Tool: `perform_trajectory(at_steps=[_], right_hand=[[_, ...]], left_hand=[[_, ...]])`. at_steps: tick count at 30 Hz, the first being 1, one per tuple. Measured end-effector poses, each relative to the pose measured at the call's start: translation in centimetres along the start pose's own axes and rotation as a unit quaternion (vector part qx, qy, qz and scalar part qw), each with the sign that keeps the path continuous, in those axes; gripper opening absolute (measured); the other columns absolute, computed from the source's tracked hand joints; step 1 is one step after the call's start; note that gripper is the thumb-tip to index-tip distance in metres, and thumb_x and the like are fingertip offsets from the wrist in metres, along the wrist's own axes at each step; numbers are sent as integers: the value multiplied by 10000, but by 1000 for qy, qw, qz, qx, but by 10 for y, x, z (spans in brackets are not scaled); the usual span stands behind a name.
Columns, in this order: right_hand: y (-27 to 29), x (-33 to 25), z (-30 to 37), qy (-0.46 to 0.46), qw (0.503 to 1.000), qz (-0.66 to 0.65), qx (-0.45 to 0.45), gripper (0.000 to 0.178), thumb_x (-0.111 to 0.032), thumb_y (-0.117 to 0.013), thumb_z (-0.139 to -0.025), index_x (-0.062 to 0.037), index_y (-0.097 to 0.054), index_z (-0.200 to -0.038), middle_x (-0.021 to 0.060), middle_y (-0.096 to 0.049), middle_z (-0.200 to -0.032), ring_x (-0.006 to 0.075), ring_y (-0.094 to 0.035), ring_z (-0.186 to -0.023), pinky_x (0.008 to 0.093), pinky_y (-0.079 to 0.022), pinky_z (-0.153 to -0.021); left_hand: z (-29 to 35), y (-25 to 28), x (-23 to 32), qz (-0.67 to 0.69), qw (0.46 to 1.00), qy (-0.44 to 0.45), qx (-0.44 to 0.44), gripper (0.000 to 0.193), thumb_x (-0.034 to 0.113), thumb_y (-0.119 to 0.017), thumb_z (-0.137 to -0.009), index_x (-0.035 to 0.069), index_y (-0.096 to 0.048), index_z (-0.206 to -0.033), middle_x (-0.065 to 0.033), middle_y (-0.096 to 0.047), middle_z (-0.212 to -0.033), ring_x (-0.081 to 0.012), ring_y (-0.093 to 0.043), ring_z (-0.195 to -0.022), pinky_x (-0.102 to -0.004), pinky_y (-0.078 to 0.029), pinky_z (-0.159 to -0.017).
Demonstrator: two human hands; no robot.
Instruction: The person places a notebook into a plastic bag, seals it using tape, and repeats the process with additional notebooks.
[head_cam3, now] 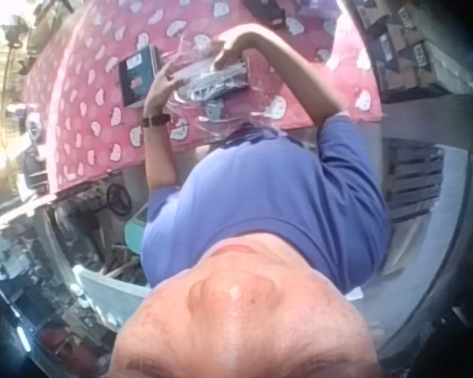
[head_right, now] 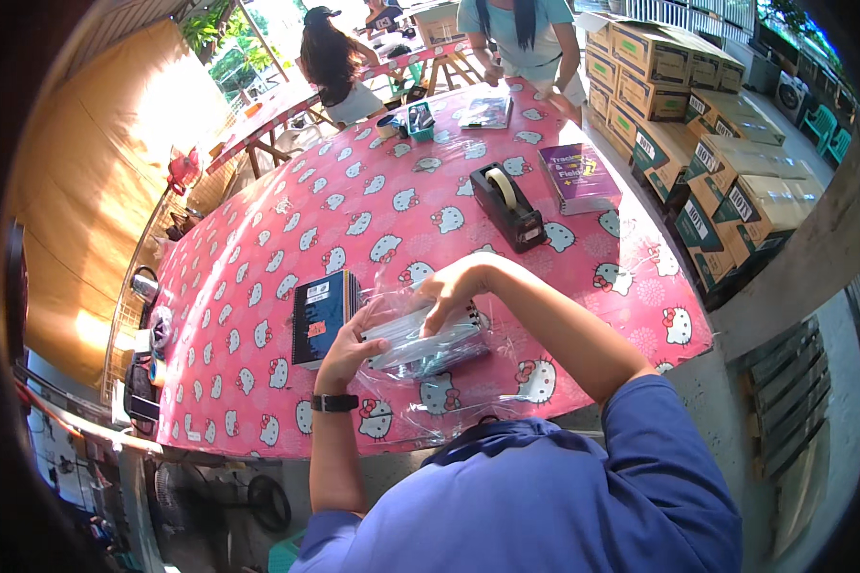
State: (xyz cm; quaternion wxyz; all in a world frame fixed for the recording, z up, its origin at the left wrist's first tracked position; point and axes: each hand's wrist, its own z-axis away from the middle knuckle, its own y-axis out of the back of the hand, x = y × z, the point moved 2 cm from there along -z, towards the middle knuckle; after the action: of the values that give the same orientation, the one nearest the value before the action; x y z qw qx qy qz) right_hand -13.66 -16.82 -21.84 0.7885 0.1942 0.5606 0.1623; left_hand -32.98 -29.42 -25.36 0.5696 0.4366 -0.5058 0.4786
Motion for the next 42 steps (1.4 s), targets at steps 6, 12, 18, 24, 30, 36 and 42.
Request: perform_trajectory(at_steps=[6,12,18,24,30,36,42], right_hand=[[12,5,5,196,923,-328,-47,713,-516,-606,-779,-44,-484,-1300,113,-549,-1233,204,-524,-1081,350,-382,-958],[4,48,-6,64,953,-289,-73,744,-499,-646,-785,-10,-450,-1311,91,-536,-1264,172,-513,-1092,325,-365,-974],[10,-32,15,67,981,32,177,216,-129,-722,-739,-38,-693,-932,60,-686,-854,111,-612,-760,274,-477,-685],[-1,-67,42,267,865,90,416,315,-182,-732,-738,-38,-660,-1008,96,-669,-911,214,-619,-904,332,-480,-808],[-28,18,33,18,958,-74,275,479,-291,-730,-755,-19,-615,-1132,129,-659,-1018,178,-604,-965,317,-460,-866],[-18,27,5,52,952,-149,263,412,-300,-704,-785,1,-647,-1060,64,-674,-856,90,-570,-801,272,-470,-753],[-5,62,9,96,939,-326,-56,684,-548,-470,-890,22,-493,-1267,103,-517,-1289,177,-480,-1184,328,-337,-1027]], left_hand=[[1,1,-4,23,999,-23,30,840,196,-784,-717,-25,-319,-1381,-143,-547,-1225,-172,-534,-1093,-291,-436,-914],[-5,-1,0,25,999,-11,27,825,211,-791,-712,-35,-349,-1363,-135,-551,-1219,-156,-537,-1077,-274,-438,-903],[-13,3,15,-61,997,38,-29,481,184,-749,-766,-36,-588,-1163,-58,-643,-1010,-92,-579,-894,-230,-468,-789],[-20,-5,25,-133,990,-51,20,348,104,-727,-776,-31,-637,-1085,-26,-662,-911,-65,-578,-818,-224,-477,-742],[-2,-4,3,-58,997,-29,42,397,186,-739,-772,-27,-634,-1089,-44,-659,-929,-96,-581,-827,-243,-463,-766],[-23,16,-8,-34,996,-52,58,596,282,-768,-743,-10,-552,-1216,-88,-621,-1081,-143,-579,-948,-269,-473,-809],[-10,0,-14,23,998,-47,35,963,318,-818,-666,5,-281,-1402,-164,-460,-1314,-255,-482,-1169,-354,-419,-961]])
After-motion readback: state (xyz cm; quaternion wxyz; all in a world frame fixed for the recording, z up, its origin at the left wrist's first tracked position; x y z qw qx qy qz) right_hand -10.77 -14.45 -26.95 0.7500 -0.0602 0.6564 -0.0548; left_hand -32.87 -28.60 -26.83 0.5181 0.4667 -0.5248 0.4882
